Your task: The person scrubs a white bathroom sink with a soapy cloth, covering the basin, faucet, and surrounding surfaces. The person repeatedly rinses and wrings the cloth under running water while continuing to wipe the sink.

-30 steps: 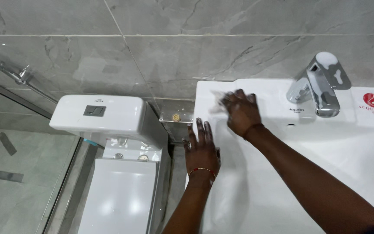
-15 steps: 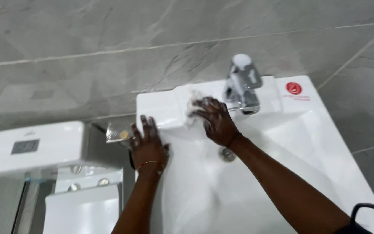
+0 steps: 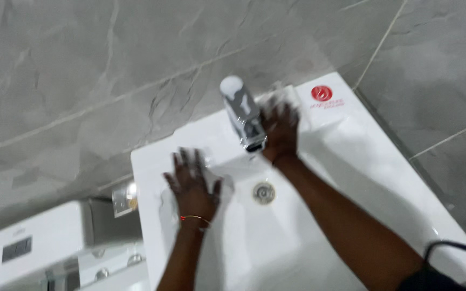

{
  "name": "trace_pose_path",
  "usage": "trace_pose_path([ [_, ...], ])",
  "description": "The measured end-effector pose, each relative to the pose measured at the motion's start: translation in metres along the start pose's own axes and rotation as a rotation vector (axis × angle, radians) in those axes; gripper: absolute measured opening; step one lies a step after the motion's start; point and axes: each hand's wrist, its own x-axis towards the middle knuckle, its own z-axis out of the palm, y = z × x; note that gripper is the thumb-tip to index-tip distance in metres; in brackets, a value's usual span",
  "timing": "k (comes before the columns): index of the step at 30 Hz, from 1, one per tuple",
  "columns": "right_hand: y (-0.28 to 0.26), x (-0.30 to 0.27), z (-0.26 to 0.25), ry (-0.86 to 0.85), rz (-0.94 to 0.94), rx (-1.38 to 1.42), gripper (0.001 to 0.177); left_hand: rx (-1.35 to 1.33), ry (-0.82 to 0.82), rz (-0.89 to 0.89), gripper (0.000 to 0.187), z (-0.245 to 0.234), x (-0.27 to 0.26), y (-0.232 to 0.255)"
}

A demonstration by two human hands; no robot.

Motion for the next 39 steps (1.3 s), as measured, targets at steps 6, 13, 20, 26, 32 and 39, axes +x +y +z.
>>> trace_pose_path([
  [6,0.041,0.002,-0.007,0.002,-0.090,0.226,0.049,0.185,-0.444,0.079,0.069,0.001,0.048,0.097],
  [13,0.042,0.015,-0.008,0.044,0.066,0.175,0.043,0.098,-0.438,0.046,0.061,-0.002,0.057,0.106],
  [20,0.031,0.029,-0.007,-0.201,-0.131,0.347,0.043,0.140,-0.641,0.040,0.081,-0.005,0.062,0.108],
  [26,0.102,0.041,0.006,-0.048,-0.028,0.493,0.040,0.171,-0.565,0.041,0.095,-0.018,0.051,0.083],
  [32,0.166,0.009,0.031,0.030,0.110,-0.029,0.048,0.168,-0.548,-0.061,0.116,-0.033,0.045,0.054],
  [39,0.037,-0.064,-0.023,0.089,0.002,0.205,0.043,0.134,-0.516,0.015,0.119,-0.010,0.034,0.091],
])
